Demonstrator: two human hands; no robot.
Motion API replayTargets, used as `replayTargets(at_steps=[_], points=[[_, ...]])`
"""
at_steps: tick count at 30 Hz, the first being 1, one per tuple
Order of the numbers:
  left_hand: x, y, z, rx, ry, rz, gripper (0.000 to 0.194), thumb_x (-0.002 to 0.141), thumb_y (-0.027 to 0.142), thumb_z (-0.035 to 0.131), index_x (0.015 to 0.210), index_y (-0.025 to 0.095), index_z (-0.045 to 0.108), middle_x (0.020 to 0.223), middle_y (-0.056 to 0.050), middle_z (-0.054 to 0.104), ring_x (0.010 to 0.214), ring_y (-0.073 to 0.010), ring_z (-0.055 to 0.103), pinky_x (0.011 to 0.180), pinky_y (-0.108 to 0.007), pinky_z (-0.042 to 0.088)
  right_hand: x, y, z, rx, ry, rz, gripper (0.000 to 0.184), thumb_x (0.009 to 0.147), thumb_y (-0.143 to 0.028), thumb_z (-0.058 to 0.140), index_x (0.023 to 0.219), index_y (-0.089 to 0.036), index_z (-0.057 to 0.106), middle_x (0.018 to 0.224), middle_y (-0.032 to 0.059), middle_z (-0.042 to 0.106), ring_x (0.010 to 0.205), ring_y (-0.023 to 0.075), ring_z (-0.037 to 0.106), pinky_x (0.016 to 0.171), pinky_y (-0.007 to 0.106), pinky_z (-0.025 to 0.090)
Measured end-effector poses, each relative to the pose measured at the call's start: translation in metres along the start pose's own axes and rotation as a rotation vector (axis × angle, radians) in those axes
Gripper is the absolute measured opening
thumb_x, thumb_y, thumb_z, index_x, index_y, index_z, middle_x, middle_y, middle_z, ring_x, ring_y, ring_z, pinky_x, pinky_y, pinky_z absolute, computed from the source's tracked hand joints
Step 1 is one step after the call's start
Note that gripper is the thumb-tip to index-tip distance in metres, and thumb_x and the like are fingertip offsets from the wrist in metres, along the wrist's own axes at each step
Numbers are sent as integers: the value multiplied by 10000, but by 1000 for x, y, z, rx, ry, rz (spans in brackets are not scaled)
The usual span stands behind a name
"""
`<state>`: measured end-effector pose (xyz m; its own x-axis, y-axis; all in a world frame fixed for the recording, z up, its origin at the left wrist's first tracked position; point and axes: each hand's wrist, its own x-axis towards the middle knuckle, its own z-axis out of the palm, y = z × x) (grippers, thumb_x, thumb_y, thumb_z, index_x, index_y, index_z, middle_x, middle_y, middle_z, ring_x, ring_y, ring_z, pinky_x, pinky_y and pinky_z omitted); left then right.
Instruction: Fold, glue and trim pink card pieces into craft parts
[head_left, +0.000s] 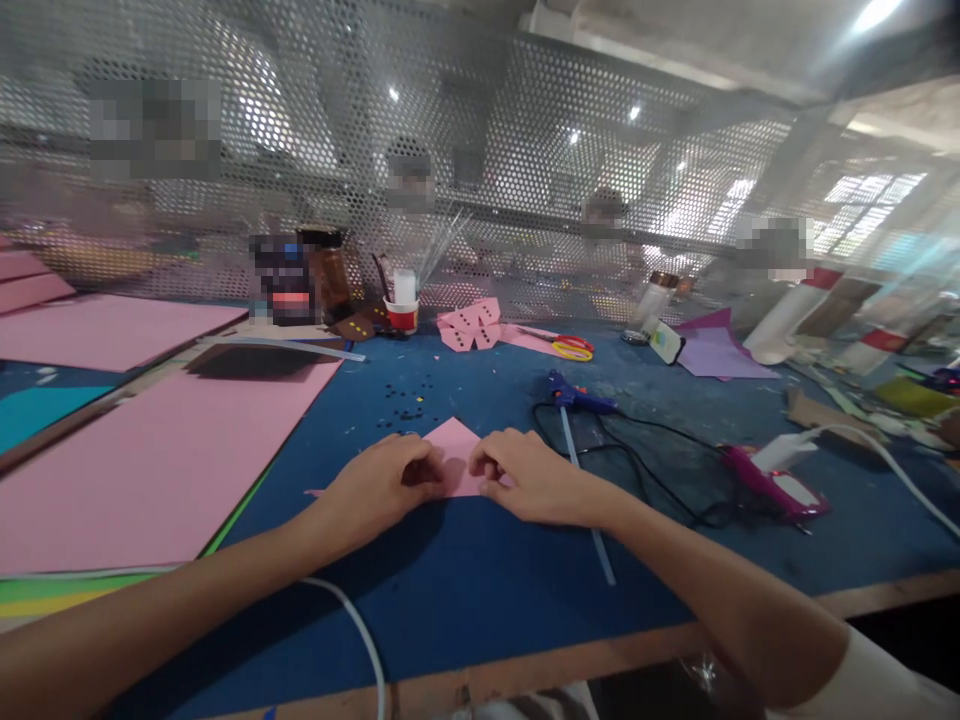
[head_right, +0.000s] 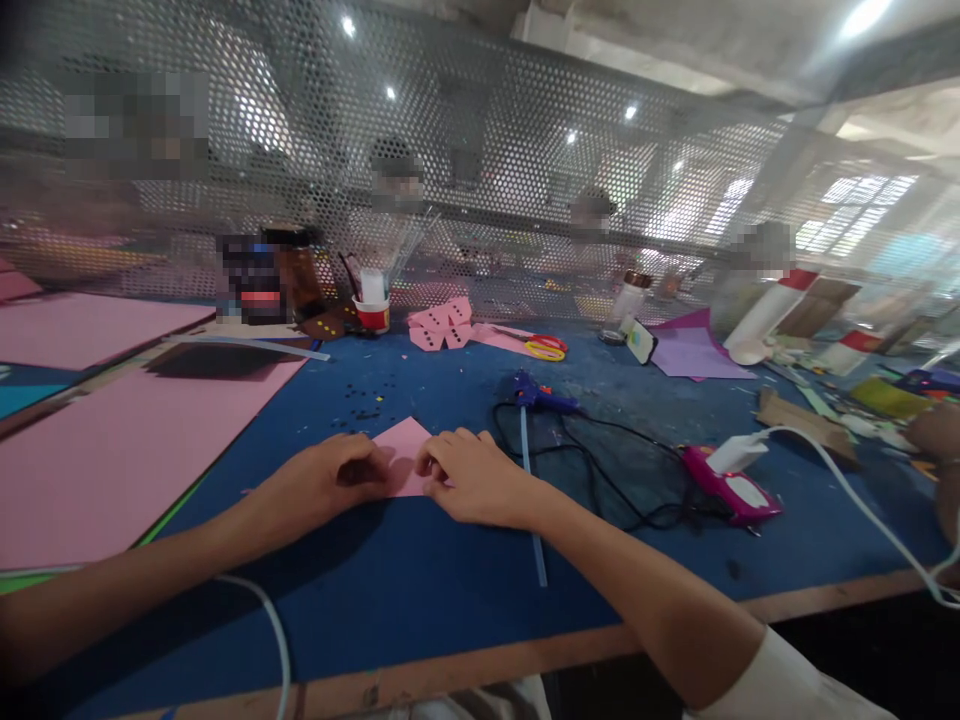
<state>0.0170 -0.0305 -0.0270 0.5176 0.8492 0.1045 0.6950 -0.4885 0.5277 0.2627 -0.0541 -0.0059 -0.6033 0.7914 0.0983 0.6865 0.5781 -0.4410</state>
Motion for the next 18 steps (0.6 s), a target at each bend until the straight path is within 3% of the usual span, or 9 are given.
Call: replayTargets(at_steps=[10,18], points=[[-1,1,-9,-107,-62,17,91,845,299,641,838,216,676,888,-13,677,894,-211,613,806,-315,442,-7,15,-14,5,-77,9,242,894,-144,602,1120,-223,629,1057,36,693,1031,220,563,869,342,360],[-3,-16,-21,-127,-155,29,73,836,286,651,859,225,685,908,10,674,888,-189,616,801,-277,438,-10,27,-27,17,-157,-9,235,901,-146,622,1114,-243,639,1066,29,665,1002,216,553,876,348,383]])
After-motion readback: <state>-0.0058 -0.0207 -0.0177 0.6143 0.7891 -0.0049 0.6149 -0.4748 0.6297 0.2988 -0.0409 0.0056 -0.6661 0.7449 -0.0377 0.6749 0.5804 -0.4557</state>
